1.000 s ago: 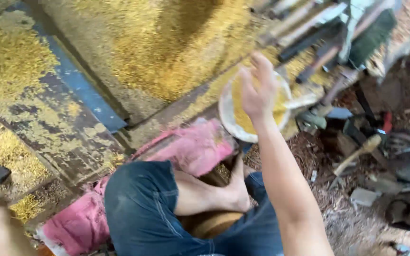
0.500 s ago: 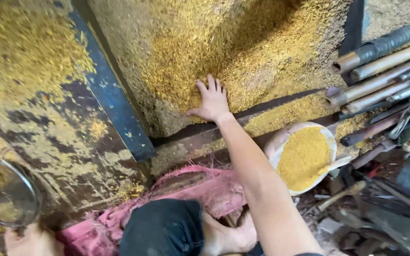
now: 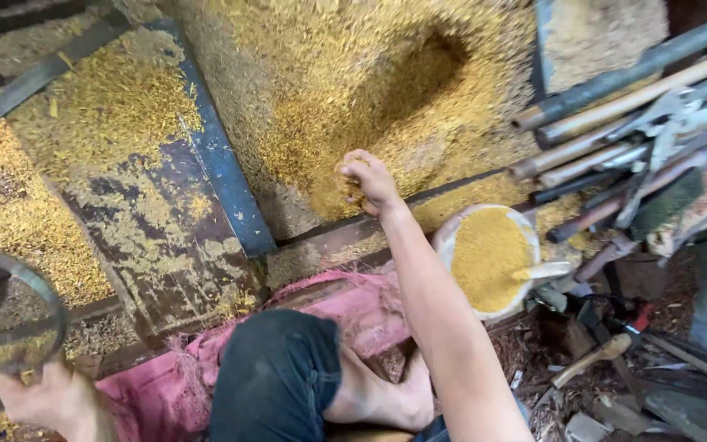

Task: Mixing wood shavings with adhesive in a bowl to create wood filler.

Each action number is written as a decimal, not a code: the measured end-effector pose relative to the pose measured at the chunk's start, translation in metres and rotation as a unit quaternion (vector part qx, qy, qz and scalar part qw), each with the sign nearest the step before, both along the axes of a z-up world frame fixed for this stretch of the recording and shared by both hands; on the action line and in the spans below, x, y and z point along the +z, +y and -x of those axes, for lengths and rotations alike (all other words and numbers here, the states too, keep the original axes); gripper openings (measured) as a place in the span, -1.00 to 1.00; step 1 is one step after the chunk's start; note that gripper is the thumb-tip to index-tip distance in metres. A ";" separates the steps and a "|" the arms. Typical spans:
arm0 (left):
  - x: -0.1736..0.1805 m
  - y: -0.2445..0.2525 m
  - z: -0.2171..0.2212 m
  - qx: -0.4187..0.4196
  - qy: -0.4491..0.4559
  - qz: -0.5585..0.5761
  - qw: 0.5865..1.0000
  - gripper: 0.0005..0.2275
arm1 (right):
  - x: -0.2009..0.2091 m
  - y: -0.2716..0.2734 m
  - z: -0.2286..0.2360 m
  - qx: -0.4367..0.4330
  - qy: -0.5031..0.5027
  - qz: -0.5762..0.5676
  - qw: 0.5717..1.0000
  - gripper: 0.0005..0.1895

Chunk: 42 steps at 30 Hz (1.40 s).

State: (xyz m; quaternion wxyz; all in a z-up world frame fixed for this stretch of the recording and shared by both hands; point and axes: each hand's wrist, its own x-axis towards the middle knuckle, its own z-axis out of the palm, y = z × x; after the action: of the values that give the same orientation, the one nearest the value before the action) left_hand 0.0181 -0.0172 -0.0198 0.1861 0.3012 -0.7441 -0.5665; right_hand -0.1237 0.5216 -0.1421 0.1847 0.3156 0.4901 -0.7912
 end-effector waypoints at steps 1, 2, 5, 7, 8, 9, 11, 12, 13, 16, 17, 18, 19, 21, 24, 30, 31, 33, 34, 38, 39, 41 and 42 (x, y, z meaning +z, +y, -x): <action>0.004 0.008 0.013 -0.001 0.009 -0.006 1.000 -0.76 | 0.039 0.004 -0.007 -0.001 0.009 -0.006 1.000 -0.83; 0.009 0.018 0.025 -0.063 -0.008 0.082 0.995 -0.71 | 0.079 0.009 -0.017 -0.024 0.060 0.068 0.996 -0.84; 0.038 0.093 0.072 -0.218 0.053 0.154 0.962 -0.68 | 0.176 0.027 -0.064 -0.083 0.139 0.138 0.977 -0.81; 0.059 0.167 0.092 -0.310 0.125 0.132 0.933 -0.69 | 0.224 0.042 -0.104 -0.121 0.163 0.131 0.970 -0.78; 0.067 0.205 0.096 -0.355 0.084 0.190 0.912 -0.65 | 0.244 0.049 -0.124 -0.119 0.197 0.117 0.966 -0.79; 0.076 0.240 0.098 -0.398 0.043 0.251 0.882 -0.61 | 0.261 0.053 -0.144 -0.119 0.226 0.106 0.961 -0.81; 0.094 0.307 0.087 -0.478 0.034 0.230 0.847 -0.54 | 0.278 0.065 -0.181 -0.155 0.230 0.036 0.960 -0.80; 0.103 0.340 0.079 -0.541 0.020 0.214 0.813 -0.47 | 0.286 0.069 -0.199 -0.175 0.231 -0.025 0.957 -0.80; 0.096 0.362 0.067 -0.555 0.023 0.211 0.804 -0.47 | 0.287 0.076 -0.211 -0.191 0.228 -0.031 0.954 -0.80; 0.073 0.415 0.035 -0.631 0.011 0.236 0.739 -0.57 | 0.281 0.093 -0.241 -0.236 0.231 -0.105 0.938 -0.78; 0.065 0.425 0.025 -0.644 0.026 0.216 0.734 -0.54 | 0.272 0.099 -0.249 -0.262 0.216 -0.175 0.924 -0.79; 0.055 0.435 0.016 -0.656 0.039 0.196 0.728 -0.51 | 0.262 0.105 -0.257 -0.286 0.198 -0.244 0.905 -0.79; 0.049 0.438 0.009 -0.661 0.038 0.195 0.724 -0.51 | 0.258 0.105 -0.263 -0.291 0.194 -0.245 0.904 -0.79; 0.037 0.441 -0.002 -0.668 0.030 0.196 0.718 -0.52 | 0.249 0.103 -0.270 -0.226 0.198 -0.404 0.864 -0.79; 0.044 0.445 -0.010 -0.652 -0.007 0.160 0.741 -0.66 | 0.242 0.089 -0.266 -0.237 0.172 -0.421 0.858 -0.81; 0.046 0.448 -0.009 -0.669 -0.027 0.192 0.718 -0.63 | 0.246 0.070 -0.247 -0.118 0.226 -0.557 0.790 -0.75; 0.048 0.448 -0.008 -0.669 -0.030 0.193 0.717 -0.63 | 0.250 0.070 -0.247 -0.118 0.223 -0.555 0.792 -0.75; 0.052 0.449 -0.006 -0.668 -0.016 0.205 0.715 -0.59 | 0.259 0.071 -0.246 -0.072 0.224 -0.612 0.756 -0.68; 0.054 0.450 -0.005 -0.669 -0.018 0.206 0.714 -0.59 | 0.258 0.075 -0.252 -0.072 0.222 -0.610 0.757 -0.68; 0.055 0.448 0.000 -0.663 -0.006 0.219 0.716 -0.53 | 0.250 0.097 -0.297 -0.272 0.181 -0.566 0.757 -0.90; 0.054 0.450 0.000 -0.654 0.004 0.210 0.727 -0.55 | 0.249 0.105 -0.313 -0.342 0.148 -0.542 0.753 -0.78; 0.047 0.448 -0.001 -0.669 -0.012 0.216 0.711 -0.62 | 0.244 0.112 -0.360 -0.375 0.107 -0.537 0.748 -0.72; 0.044 0.448 -0.001 -0.684 -0.028 0.222 0.695 -0.70 | 0.242 0.115 -0.384 -0.406 0.067 -0.531 0.741 -0.65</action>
State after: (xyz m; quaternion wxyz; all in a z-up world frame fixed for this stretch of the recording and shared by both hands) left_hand 0.0188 0.4307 0.0241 -0.2121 -0.3246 -0.8537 -0.3475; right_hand 0.2601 0.6365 0.0997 -0.3841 0.4779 0.6675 -0.4226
